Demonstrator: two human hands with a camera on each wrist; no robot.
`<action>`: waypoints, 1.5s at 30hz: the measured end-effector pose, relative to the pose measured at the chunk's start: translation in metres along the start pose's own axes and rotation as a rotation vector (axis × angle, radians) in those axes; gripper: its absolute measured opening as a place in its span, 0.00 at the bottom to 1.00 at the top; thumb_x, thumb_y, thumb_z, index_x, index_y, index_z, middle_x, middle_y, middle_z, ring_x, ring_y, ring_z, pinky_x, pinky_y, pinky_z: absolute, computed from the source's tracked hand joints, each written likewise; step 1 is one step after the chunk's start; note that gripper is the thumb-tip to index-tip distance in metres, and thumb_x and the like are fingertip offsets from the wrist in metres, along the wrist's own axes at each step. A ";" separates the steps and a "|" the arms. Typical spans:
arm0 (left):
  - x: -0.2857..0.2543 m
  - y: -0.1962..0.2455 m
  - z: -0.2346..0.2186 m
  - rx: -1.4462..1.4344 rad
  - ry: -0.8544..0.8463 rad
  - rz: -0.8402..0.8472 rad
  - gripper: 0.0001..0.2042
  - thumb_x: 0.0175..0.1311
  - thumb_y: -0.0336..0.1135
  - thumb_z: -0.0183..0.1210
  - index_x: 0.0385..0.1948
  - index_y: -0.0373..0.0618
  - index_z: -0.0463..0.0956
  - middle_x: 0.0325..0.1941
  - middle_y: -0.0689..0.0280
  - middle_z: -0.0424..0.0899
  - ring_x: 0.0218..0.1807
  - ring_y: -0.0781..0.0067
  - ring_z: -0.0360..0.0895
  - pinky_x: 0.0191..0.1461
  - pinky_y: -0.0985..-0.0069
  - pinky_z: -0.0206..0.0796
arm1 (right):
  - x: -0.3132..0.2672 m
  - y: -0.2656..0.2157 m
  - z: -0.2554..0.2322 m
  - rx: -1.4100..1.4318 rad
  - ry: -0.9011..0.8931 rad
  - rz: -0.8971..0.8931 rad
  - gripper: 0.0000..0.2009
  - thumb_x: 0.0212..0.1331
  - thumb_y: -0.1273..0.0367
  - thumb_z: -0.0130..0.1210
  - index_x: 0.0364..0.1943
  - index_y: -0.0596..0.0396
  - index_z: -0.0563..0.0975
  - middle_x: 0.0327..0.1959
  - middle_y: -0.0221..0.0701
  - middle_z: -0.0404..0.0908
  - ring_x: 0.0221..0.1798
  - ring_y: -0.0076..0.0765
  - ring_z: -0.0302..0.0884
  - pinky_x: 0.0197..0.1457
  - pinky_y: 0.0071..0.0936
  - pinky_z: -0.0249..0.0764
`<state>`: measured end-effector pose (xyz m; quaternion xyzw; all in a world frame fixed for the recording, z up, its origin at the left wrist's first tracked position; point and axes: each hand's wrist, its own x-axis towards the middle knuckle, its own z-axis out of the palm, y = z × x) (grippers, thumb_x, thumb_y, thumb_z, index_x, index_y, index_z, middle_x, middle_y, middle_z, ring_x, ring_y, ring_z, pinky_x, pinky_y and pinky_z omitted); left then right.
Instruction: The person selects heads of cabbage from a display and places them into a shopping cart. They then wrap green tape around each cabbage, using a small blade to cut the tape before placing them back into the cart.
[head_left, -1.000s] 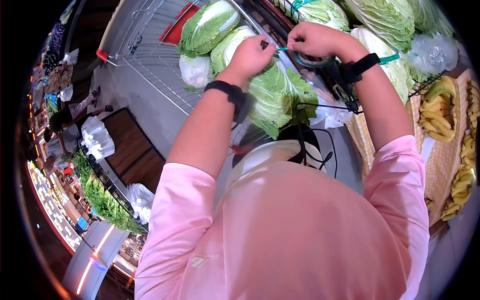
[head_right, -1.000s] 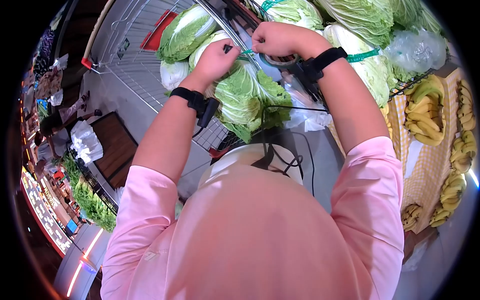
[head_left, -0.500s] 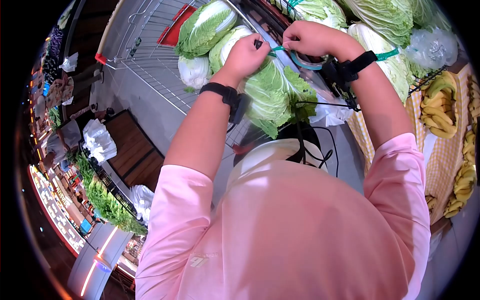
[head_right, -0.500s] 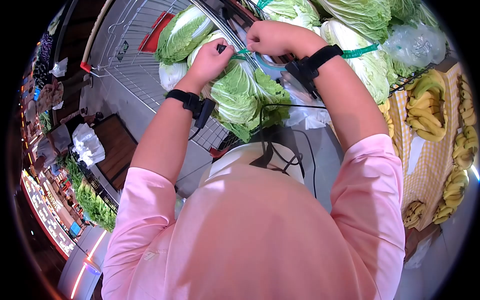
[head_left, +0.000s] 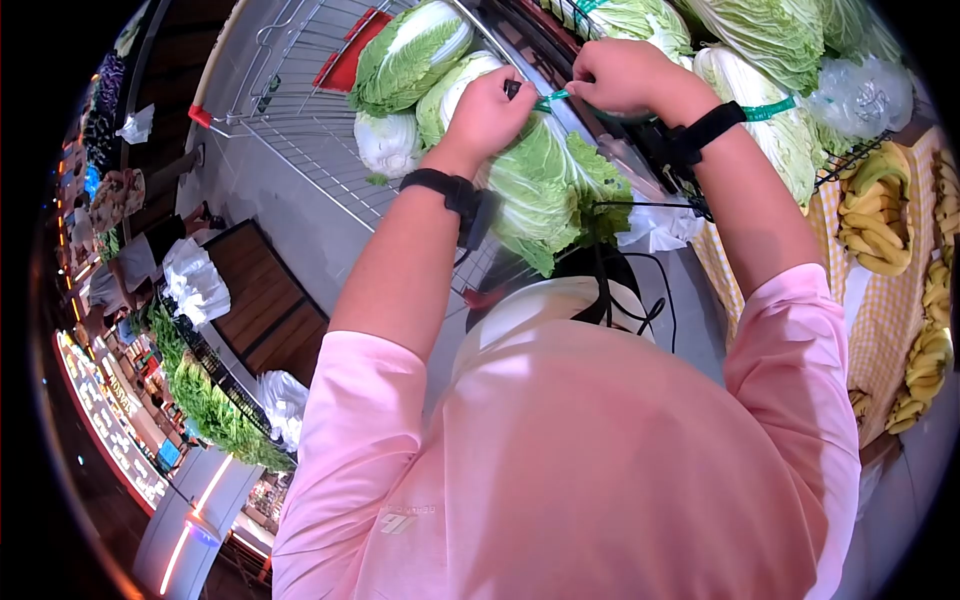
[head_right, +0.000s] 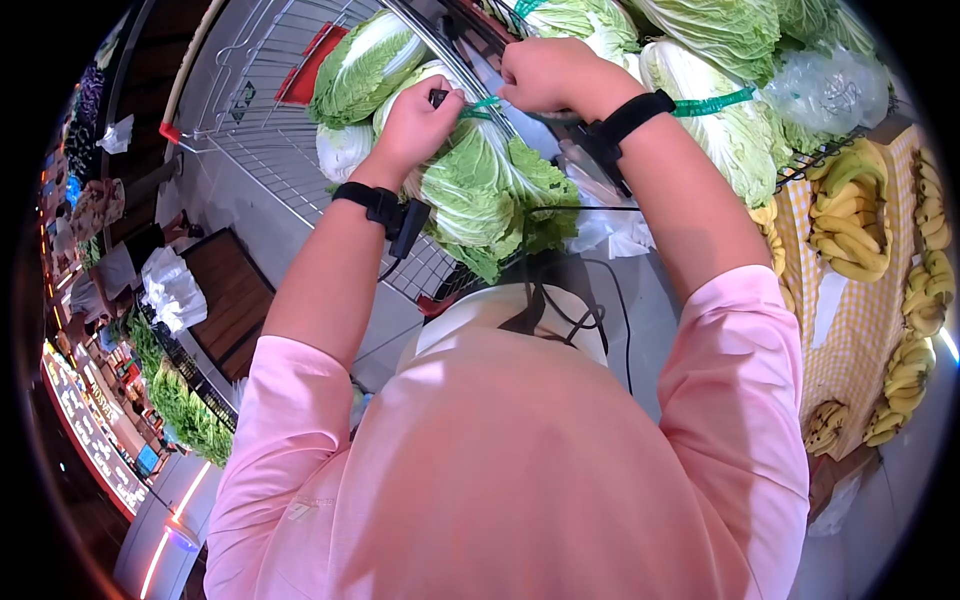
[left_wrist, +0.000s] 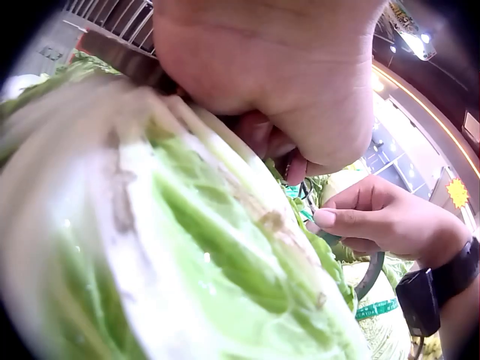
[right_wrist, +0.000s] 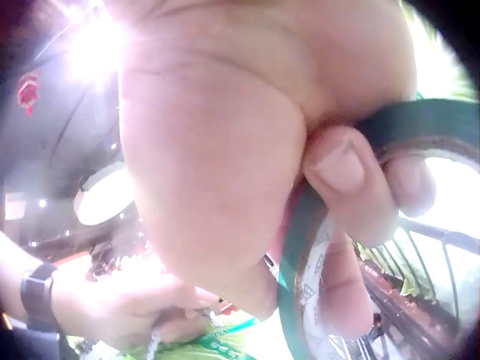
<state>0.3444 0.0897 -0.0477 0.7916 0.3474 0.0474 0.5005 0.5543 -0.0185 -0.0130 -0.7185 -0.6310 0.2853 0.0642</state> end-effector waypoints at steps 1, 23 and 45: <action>0.000 -0.001 0.001 -0.001 -0.004 -0.001 0.12 0.71 0.40 0.60 0.30 0.41 0.76 0.20 0.71 0.78 0.22 0.83 0.70 0.28 0.77 0.62 | 0.000 0.000 0.001 0.013 -0.002 0.031 0.14 0.63 0.56 0.61 0.41 0.50 0.85 0.34 0.38 0.86 0.39 0.48 0.84 0.43 0.42 0.79; -0.006 0.011 0.000 -0.010 0.039 0.004 0.13 0.70 0.39 0.62 0.30 0.39 0.75 0.19 0.70 0.74 0.23 0.81 0.66 0.29 0.74 0.63 | -0.007 -0.012 -0.017 0.022 -0.012 0.093 0.14 0.58 0.56 0.62 0.38 0.48 0.87 0.36 0.39 0.88 0.41 0.52 0.86 0.45 0.45 0.81; -0.008 0.010 0.000 0.068 0.023 -0.011 0.13 0.70 0.40 0.62 0.31 0.39 0.76 0.19 0.65 0.76 0.22 0.77 0.67 0.29 0.72 0.64 | -0.011 -0.013 -0.009 0.067 0.100 0.021 0.12 0.62 0.58 0.62 0.32 0.51 0.85 0.25 0.39 0.83 0.31 0.49 0.82 0.36 0.44 0.76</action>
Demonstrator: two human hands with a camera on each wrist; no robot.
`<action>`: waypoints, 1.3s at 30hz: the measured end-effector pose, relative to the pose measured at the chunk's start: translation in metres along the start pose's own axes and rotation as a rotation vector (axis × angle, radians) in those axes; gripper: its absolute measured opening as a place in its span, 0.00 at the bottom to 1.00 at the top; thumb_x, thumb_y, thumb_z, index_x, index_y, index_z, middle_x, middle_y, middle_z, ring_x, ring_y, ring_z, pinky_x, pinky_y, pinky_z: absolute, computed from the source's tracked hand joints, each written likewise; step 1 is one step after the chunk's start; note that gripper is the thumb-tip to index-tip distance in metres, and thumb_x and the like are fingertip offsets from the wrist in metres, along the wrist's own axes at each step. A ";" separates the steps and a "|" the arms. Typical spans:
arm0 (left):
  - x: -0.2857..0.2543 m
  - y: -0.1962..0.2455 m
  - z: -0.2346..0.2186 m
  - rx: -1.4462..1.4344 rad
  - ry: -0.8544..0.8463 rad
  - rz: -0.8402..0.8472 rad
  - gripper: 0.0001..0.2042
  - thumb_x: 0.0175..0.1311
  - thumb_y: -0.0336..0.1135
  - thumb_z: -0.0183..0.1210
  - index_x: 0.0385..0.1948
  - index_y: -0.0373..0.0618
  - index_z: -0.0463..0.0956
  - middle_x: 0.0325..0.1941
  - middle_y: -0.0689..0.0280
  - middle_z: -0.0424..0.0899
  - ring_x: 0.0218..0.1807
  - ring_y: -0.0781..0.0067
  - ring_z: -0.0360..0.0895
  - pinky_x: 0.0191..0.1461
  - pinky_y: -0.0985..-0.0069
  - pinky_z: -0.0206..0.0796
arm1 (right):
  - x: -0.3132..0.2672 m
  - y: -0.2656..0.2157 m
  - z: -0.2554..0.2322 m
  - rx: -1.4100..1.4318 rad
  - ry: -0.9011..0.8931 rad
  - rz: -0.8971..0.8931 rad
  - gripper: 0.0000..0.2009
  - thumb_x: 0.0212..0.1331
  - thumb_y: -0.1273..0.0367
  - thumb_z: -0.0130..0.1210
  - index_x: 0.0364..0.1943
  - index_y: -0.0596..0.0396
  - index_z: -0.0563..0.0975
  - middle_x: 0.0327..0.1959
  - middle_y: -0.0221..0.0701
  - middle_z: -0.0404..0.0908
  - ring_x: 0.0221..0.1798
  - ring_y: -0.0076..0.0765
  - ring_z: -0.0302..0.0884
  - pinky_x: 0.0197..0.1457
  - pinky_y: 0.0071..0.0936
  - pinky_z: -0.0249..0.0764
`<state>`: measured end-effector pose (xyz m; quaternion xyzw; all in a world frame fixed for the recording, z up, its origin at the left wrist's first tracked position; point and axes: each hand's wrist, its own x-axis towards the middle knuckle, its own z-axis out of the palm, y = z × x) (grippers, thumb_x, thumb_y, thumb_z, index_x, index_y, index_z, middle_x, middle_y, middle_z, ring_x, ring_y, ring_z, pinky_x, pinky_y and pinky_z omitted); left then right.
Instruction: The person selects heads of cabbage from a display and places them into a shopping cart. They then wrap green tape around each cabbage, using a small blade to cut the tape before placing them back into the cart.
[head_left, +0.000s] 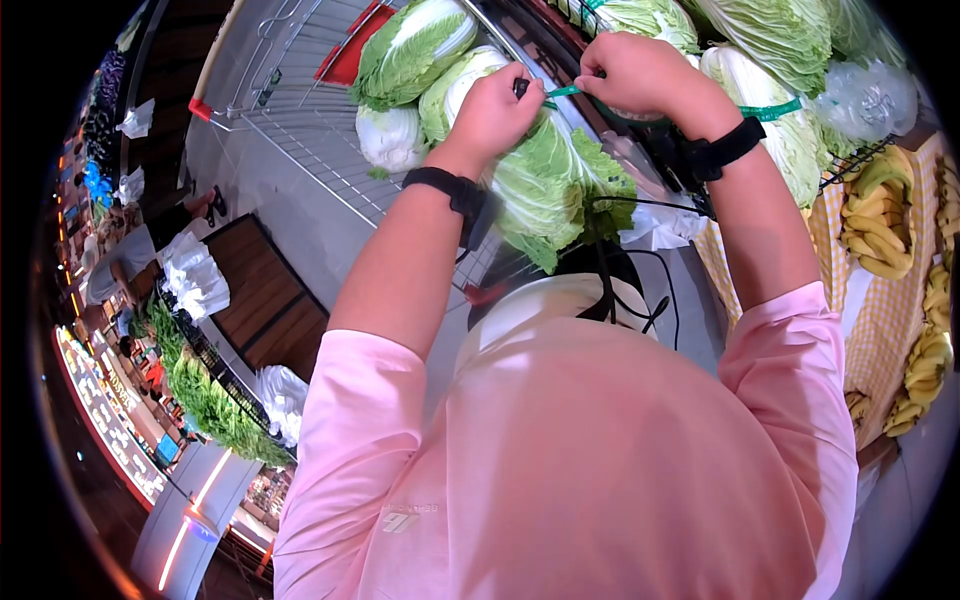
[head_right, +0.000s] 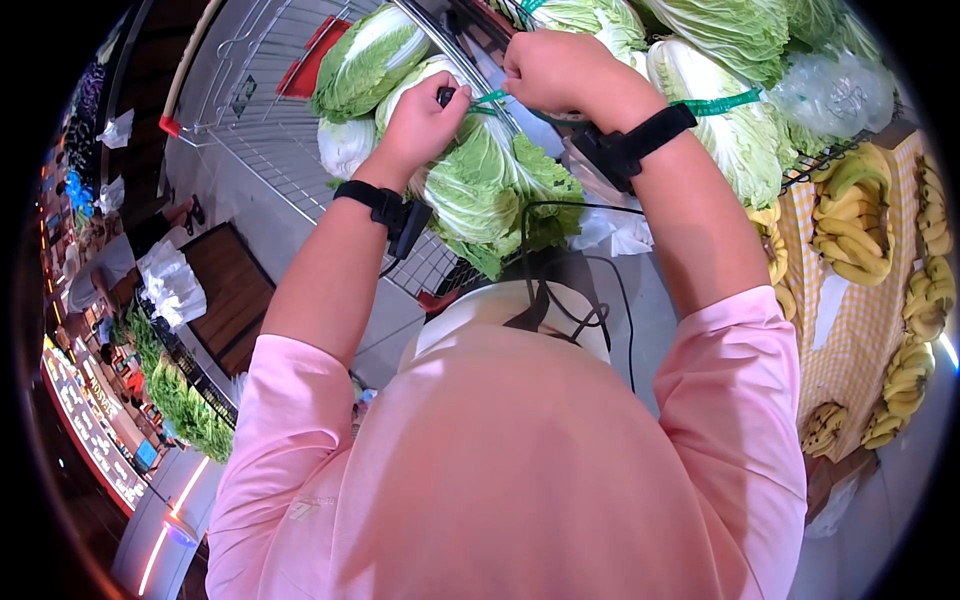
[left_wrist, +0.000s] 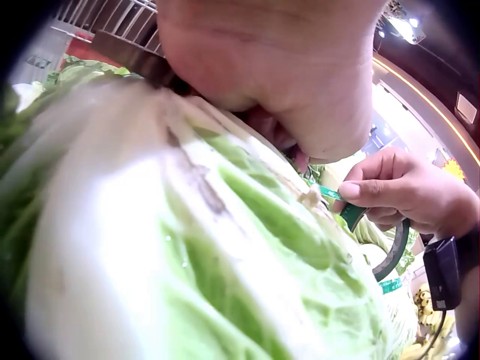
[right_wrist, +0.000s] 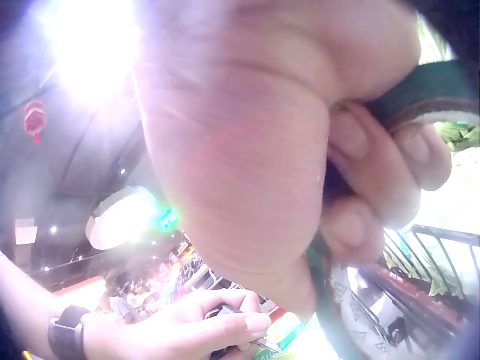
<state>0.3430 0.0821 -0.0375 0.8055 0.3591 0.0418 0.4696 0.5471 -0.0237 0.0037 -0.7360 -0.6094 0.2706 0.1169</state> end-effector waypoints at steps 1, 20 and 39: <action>0.000 0.000 0.000 0.015 -0.002 0.016 0.13 0.71 0.41 0.62 0.31 0.39 0.76 0.19 0.64 0.76 0.22 0.75 0.68 0.29 0.71 0.64 | 0.001 0.001 -0.001 0.031 -0.050 0.005 0.12 0.62 0.58 0.62 0.32 0.52 0.86 0.25 0.40 0.83 0.30 0.48 0.81 0.36 0.42 0.76; -0.009 0.011 0.001 0.289 -0.026 0.206 0.15 0.73 0.42 0.58 0.34 0.38 0.72 0.25 0.46 0.81 0.31 0.40 0.78 0.37 0.52 0.69 | -0.005 -0.003 0.035 0.575 -0.117 -0.120 0.11 0.58 0.67 0.64 0.32 0.65 0.85 0.22 0.35 0.82 0.26 0.24 0.75 0.35 0.27 0.74; -0.011 -0.013 0.009 0.090 -0.222 0.230 0.13 0.72 0.42 0.57 0.45 0.41 0.75 0.34 0.49 0.86 0.40 0.41 0.83 0.43 0.58 0.74 | -0.027 -0.051 0.019 1.146 0.131 -0.186 0.09 0.67 0.68 0.62 0.39 0.60 0.86 0.30 0.26 0.86 0.31 0.17 0.79 0.38 0.20 0.76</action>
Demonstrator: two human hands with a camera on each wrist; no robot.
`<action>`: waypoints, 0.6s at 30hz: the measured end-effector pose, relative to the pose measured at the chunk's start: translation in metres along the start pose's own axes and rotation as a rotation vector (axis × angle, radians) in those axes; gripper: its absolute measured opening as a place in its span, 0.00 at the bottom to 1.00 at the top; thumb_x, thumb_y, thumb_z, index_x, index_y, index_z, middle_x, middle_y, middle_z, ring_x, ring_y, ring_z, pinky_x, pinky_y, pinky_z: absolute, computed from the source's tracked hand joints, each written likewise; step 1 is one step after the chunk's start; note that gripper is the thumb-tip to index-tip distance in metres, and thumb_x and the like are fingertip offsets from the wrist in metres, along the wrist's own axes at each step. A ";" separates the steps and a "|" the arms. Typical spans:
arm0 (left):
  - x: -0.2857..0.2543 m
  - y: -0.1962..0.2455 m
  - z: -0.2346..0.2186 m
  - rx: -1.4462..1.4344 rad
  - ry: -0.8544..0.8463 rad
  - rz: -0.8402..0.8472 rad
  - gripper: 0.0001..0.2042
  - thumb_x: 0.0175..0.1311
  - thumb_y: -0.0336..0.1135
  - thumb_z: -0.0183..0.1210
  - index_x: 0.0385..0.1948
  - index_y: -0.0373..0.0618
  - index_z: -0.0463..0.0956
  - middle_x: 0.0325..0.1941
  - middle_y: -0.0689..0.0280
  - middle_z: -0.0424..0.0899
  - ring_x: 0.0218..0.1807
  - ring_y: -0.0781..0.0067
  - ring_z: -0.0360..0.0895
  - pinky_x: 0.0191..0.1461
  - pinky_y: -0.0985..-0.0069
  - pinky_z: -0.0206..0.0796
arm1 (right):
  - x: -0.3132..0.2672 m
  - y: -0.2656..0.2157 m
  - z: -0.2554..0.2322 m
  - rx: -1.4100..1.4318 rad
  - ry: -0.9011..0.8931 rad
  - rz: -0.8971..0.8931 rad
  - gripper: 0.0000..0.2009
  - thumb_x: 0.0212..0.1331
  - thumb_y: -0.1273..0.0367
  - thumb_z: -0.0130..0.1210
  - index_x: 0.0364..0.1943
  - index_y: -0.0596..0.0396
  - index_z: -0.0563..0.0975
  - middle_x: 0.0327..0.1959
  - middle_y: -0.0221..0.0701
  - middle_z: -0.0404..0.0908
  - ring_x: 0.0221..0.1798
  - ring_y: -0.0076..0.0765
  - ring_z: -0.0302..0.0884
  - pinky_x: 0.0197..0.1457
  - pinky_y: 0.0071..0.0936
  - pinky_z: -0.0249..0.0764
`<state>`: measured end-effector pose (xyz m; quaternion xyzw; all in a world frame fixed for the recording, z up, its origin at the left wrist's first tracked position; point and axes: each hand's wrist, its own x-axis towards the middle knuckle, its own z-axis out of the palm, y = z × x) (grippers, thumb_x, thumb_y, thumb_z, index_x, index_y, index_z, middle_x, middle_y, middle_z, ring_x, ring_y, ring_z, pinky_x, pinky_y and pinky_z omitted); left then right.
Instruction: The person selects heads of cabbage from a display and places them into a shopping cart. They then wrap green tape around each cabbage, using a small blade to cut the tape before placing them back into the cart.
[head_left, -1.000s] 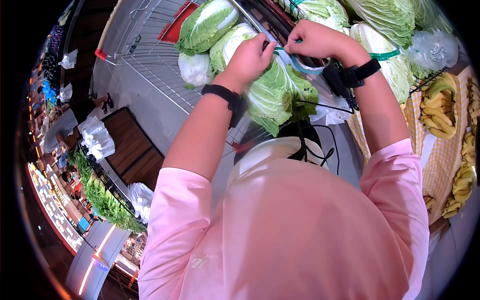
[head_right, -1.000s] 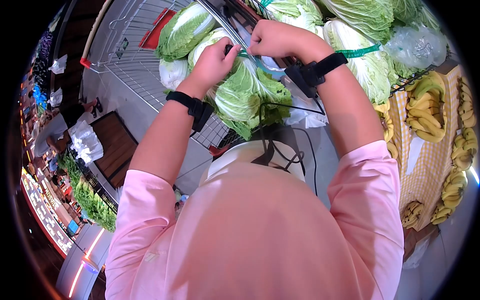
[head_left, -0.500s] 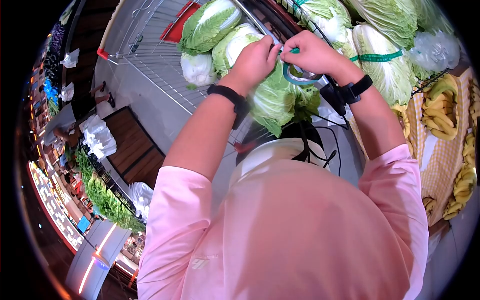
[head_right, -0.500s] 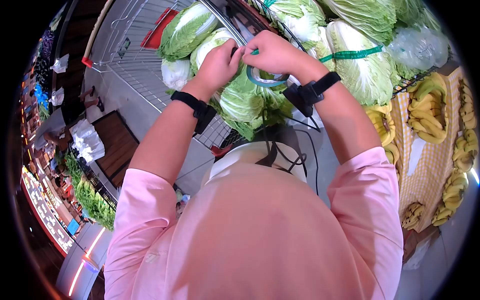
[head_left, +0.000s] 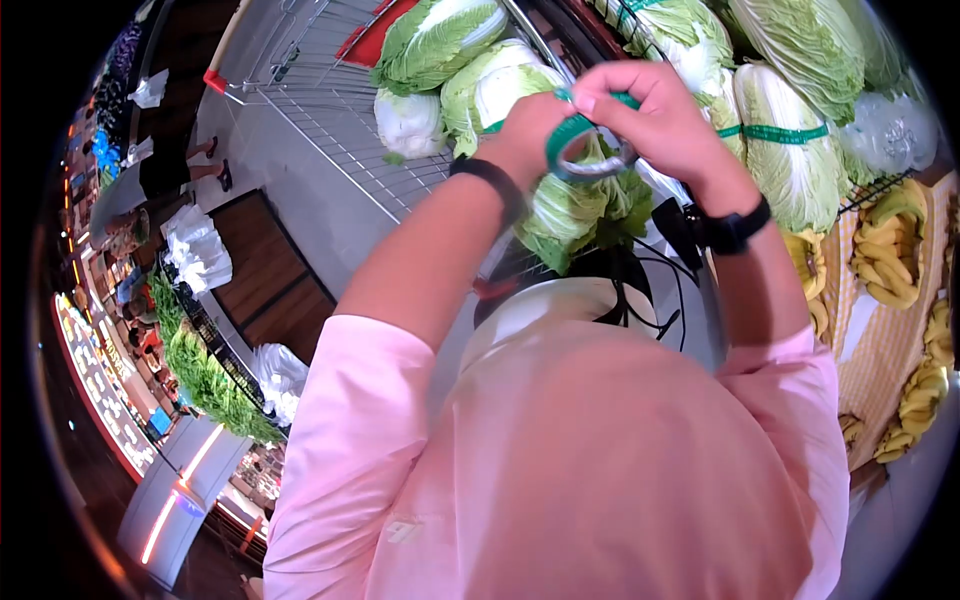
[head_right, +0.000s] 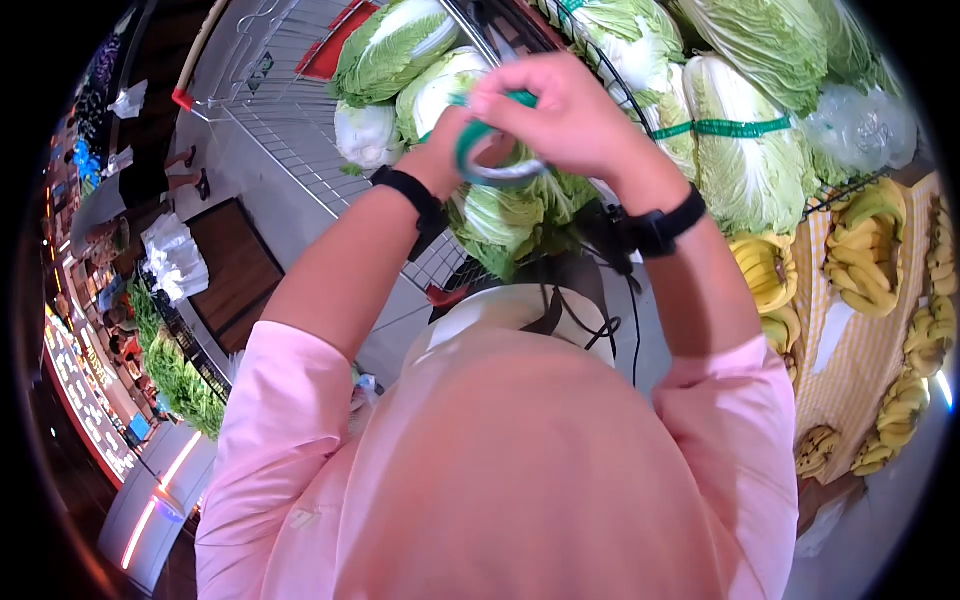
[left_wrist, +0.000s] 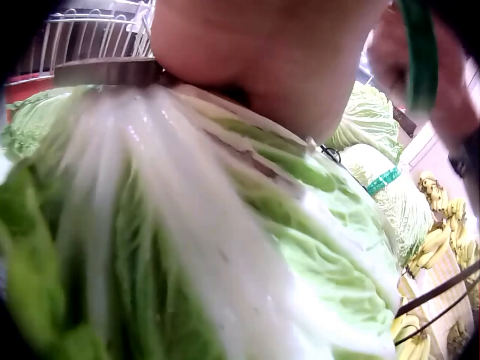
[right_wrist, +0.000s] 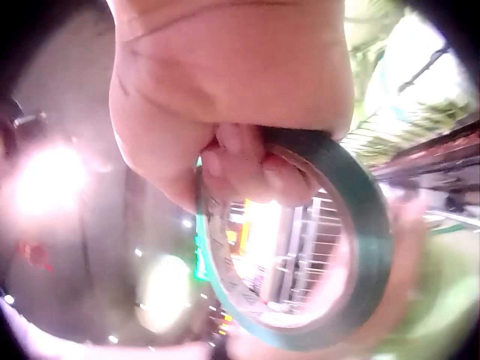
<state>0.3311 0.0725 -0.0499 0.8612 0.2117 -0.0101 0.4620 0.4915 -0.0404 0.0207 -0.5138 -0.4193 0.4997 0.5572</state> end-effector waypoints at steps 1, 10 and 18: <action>0.001 -0.030 0.018 -0.231 0.032 0.034 0.13 0.71 0.42 0.58 0.46 0.42 0.76 0.34 0.50 0.86 0.40 0.42 0.83 0.44 0.59 0.75 | 0.007 -0.028 0.001 0.057 -0.025 -0.099 0.09 0.68 0.68 0.61 0.40 0.60 0.85 0.30 0.25 0.85 0.31 0.17 0.80 0.38 0.20 0.77; 0.004 0.010 -0.021 -0.387 0.197 -0.268 0.20 0.78 0.50 0.53 0.31 0.41 0.73 0.23 0.66 0.79 0.27 0.72 0.77 0.33 0.71 0.67 | -0.028 -0.035 -0.079 -0.586 -0.043 0.602 0.25 0.67 0.49 0.59 0.25 0.60 0.84 0.17 0.35 0.82 0.22 0.32 0.79 0.31 0.33 0.74; 0.005 0.006 -0.049 -1.290 0.326 -0.417 0.14 0.79 0.46 0.52 0.35 0.47 0.71 0.19 0.72 0.69 0.18 0.82 0.59 0.20 0.82 0.50 | -0.050 -0.016 -0.056 -0.591 -0.079 0.246 0.19 0.61 0.56 0.66 0.45 0.58 0.85 0.33 0.41 0.86 0.39 0.41 0.85 0.45 0.35 0.77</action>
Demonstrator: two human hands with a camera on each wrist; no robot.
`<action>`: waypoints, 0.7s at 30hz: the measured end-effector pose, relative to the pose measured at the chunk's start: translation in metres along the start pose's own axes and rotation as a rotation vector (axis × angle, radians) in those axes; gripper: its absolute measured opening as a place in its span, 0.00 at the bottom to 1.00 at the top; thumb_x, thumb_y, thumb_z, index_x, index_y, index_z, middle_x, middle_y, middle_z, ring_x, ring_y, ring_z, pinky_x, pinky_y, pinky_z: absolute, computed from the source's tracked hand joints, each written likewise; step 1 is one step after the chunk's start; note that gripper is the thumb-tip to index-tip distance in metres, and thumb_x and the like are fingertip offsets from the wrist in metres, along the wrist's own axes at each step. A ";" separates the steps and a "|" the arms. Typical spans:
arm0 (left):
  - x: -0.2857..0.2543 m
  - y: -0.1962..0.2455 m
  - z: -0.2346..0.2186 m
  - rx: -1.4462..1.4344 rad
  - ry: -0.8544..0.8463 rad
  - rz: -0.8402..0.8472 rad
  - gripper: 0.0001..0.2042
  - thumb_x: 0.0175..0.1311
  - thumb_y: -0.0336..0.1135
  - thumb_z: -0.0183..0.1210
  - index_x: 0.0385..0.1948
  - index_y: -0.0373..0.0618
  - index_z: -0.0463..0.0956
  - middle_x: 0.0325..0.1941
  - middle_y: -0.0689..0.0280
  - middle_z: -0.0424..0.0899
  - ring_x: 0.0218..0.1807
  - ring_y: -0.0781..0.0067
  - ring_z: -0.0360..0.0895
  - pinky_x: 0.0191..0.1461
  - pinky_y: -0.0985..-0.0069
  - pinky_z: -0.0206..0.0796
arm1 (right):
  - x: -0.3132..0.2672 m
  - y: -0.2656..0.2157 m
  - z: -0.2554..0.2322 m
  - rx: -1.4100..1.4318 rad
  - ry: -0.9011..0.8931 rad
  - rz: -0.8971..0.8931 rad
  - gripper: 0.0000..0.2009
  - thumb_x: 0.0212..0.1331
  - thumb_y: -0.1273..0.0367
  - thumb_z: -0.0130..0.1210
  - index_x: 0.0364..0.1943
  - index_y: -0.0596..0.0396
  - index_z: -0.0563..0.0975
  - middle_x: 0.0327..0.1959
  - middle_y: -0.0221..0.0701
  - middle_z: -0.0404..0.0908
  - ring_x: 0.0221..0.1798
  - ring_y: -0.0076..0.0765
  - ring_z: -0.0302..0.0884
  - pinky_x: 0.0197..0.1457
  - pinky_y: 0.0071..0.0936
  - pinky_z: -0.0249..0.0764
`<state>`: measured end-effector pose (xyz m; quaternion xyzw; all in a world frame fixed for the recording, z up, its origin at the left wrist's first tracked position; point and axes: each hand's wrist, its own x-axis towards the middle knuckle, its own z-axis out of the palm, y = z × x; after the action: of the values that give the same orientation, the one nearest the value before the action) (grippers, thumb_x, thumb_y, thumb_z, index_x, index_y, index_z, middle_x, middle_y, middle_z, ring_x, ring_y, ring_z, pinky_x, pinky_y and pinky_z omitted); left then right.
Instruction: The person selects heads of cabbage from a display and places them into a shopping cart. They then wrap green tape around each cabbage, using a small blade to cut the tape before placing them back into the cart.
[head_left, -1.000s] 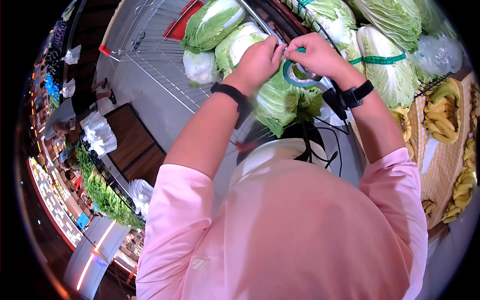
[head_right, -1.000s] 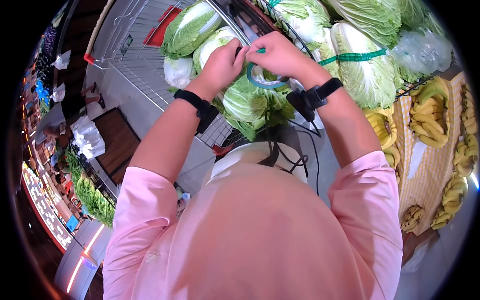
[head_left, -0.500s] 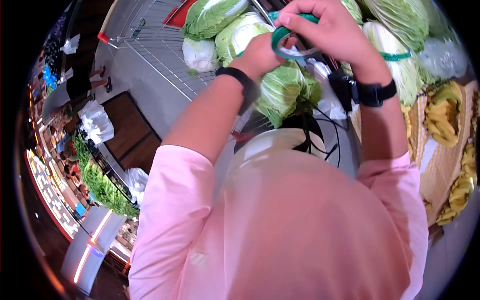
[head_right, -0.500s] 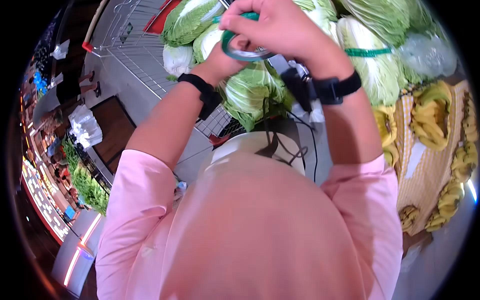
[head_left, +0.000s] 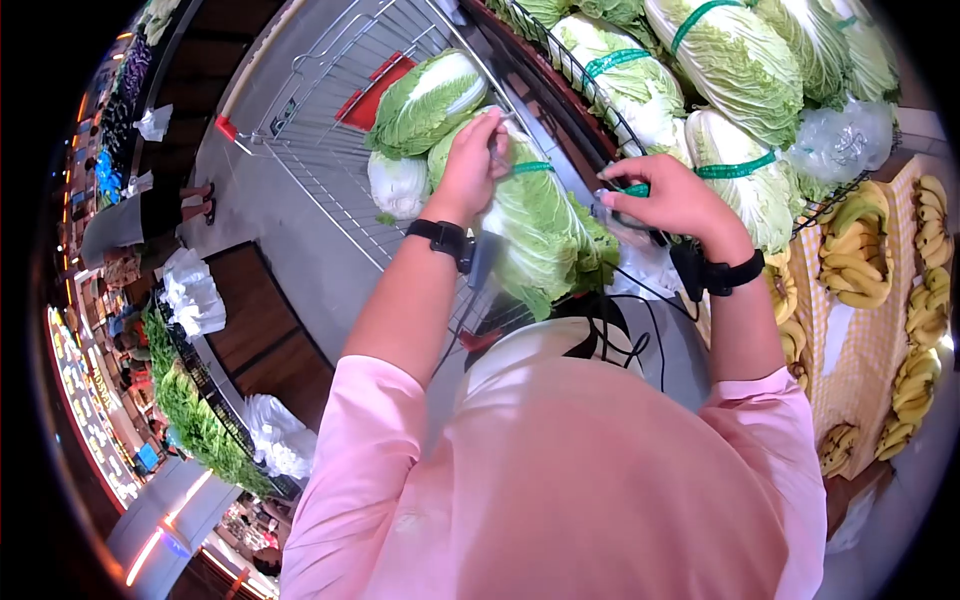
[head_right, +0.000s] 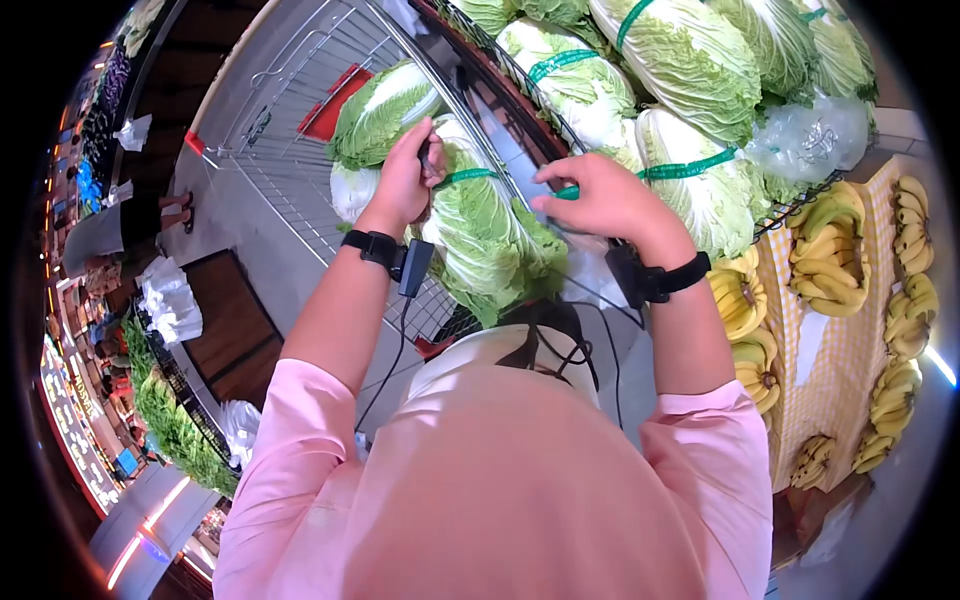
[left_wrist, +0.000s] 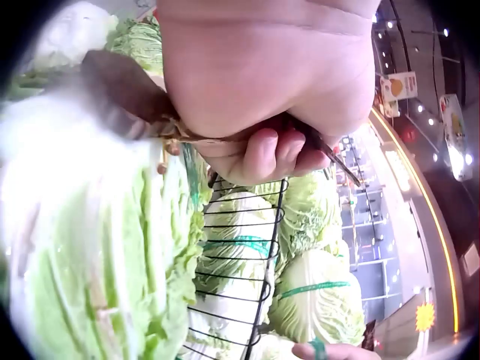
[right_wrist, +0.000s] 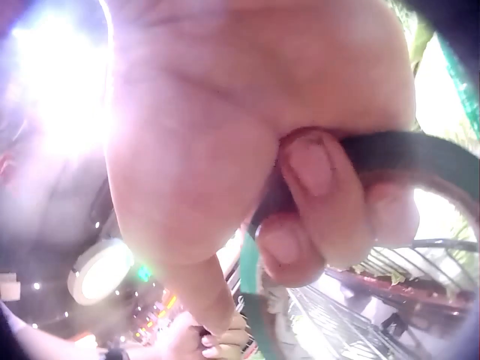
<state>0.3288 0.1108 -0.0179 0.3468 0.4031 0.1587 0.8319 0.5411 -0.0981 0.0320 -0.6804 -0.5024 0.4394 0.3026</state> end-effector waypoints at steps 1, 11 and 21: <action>-0.003 0.001 -0.002 -0.056 -0.012 0.030 0.14 0.80 0.46 0.52 0.34 0.48 0.70 0.20 0.72 0.67 0.19 0.82 0.59 0.20 0.81 0.49 | 0.001 -0.006 0.000 0.109 0.004 -0.035 0.19 0.60 0.60 0.69 0.49 0.58 0.85 0.35 0.39 0.87 0.40 0.37 0.84 0.46 0.33 0.77; -0.149 0.034 0.045 0.039 -0.216 0.138 0.19 0.80 0.51 0.49 0.45 0.40 0.73 0.48 0.56 0.83 0.51 0.63 0.84 0.46 0.67 0.81 | -0.038 -0.128 -0.017 0.466 -0.171 -0.130 0.37 0.56 0.78 0.68 0.73 0.51 0.70 0.24 0.11 0.54 0.28 0.11 0.51 0.33 0.12 0.53; -0.227 0.003 0.039 0.093 -0.165 0.204 0.19 0.81 0.52 0.48 0.34 0.46 0.69 0.41 0.67 0.76 0.54 0.76 0.75 0.54 0.74 0.69 | -0.023 -0.153 0.016 0.609 -0.215 -0.206 0.41 0.57 0.78 0.69 0.76 0.51 0.63 0.22 0.12 0.70 0.27 0.07 0.62 0.32 0.10 0.59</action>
<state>0.2181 -0.0279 0.1284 0.4361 0.3029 0.1947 0.8247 0.4597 -0.0728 0.1626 -0.4544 -0.4434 0.6054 0.4800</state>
